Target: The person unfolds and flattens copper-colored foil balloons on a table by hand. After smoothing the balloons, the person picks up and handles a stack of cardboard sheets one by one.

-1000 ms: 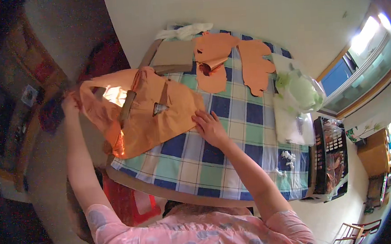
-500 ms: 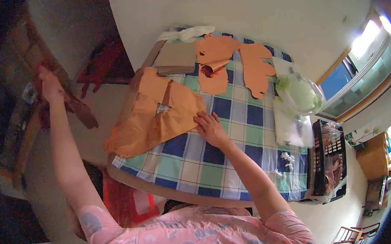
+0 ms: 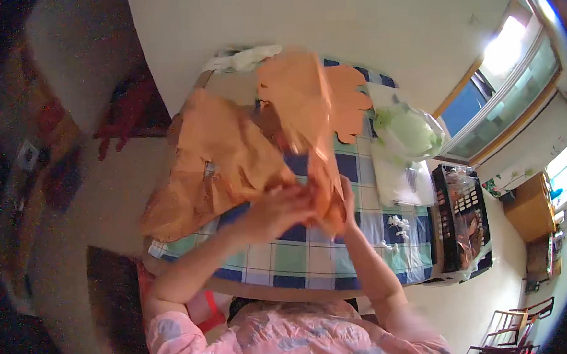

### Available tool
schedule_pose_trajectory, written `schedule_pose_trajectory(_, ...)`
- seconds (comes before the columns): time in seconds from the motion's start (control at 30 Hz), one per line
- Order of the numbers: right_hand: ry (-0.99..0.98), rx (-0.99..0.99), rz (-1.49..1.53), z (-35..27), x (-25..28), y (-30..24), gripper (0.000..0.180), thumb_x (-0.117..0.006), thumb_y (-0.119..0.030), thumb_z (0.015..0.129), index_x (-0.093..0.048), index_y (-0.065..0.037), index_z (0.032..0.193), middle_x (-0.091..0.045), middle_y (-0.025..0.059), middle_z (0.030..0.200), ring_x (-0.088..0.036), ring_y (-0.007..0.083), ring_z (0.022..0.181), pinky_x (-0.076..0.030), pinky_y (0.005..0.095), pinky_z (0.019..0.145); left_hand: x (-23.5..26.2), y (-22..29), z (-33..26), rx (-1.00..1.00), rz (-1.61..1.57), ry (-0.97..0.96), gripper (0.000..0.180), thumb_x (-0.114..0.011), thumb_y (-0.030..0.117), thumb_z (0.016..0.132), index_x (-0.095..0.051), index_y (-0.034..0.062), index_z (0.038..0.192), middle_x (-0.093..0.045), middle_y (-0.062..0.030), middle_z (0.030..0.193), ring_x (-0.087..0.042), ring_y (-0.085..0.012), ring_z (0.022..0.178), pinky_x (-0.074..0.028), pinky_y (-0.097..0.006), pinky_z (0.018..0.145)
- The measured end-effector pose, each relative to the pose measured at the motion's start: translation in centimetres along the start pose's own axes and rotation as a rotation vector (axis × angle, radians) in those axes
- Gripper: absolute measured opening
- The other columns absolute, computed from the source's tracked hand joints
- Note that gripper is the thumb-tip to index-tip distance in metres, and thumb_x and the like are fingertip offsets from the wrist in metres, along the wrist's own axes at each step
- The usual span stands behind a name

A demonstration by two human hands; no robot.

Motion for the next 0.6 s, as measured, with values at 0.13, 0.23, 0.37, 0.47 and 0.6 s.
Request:
schedule_pose_trajectory(0.13,0.041,0.201,-0.272,1.3,10.8,3.3,0.043,-0.041,-0.033,0.097,-0.043,-0.002,0.126,-0.058,0.0083,0.110,-0.057,0.0197,0.100,-0.046,0.0323,0.088,-8.0,2.6,-2.0,0.066,-0.078,-0.197,0.036,-0.054,0.021,0.084,-0.058,0.0162,0.119,-0.053,-0.0081,0.126,-0.047,-0.0283,0.120,-0.034,-0.046,0.104)
schedule_pose_trajectory(0.23,-0.113,0.117,-0.410,-0.3,7.2,-3.0,0.047,-0.035,-0.038,0.099,-0.039,-0.001,0.129,-0.061,0.0147,0.107,-0.059,0.0234,0.100,-0.046,0.0351,0.090,-9.5,3.6,-5.0,0.135,-0.055,-0.165,0.038,-0.054,0.019,0.084,-0.055,0.0146,0.121,-0.054,-0.0089,0.123,-0.047,-0.0296,0.120,-0.033,-0.047,0.104)
schedule_pose_trajectory(0.37,-0.021,-0.121,0.110,-1.1,8.3,-4.2,0.055,-0.038,-0.048,0.096,-0.037,-0.009,0.133,-0.062,0.0149,0.108,-0.059,0.0214,0.098,-0.047,0.0332,0.085,-9.5,4.8,-5.2,0.181,-0.124,-0.053,0.043,-0.058,0.027,0.084,-0.052,0.0162,0.125,-0.052,-0.0107,0.126,-0.047,-0.0294,0.118,-0.036,-0.045,0.099)
schedule_pose_trajectory(0.47,-0.001,-0.247,-0.008,-2.0,9.6,-4.5,0.055,-0.042,-0.044,0.095,-0.031,-0.010,0.138,-0.060,0.0153,0.111,-0.058,0.0202,0.100,-0.046,0.0344,0.088,-9.5,5.1,-5.7,0.220,-0.171,-0.050,0.044,-0.058,0.028,0.085,-0.051,0.0152,0.126,-0.051,-0.0116,0.127,-0.045,-0.0299,0.120,-0.033,-0.046,0.101)
schedule_pose_trajectory(0.6,-0.151,-0.154,0.064,-6.3,10.0,-5.9,0.072,-0.064,-0.013,0.084,-0.022,-0.010,0.143,-0.054,0.0127,0.121,-0.055,0.0180,0.105,-0.046,0.0320,0.088,-10.7,5.0,-6.2,0.250,-0.182,-0.041,0.042,-0.060,0.026,0.084,-0.053,0.0151,0.124,-0.050,-0.0110,0.128,-0.043,-0.0295,0.122,-0.031,-0.047,0.103)
Point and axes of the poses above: each hand's wrist, its own z-axis towards the middle knuckle, its own x-axis out of the back of the hand, y = z × x, the point moved 5 cm from there along z, towards the middle knuckle
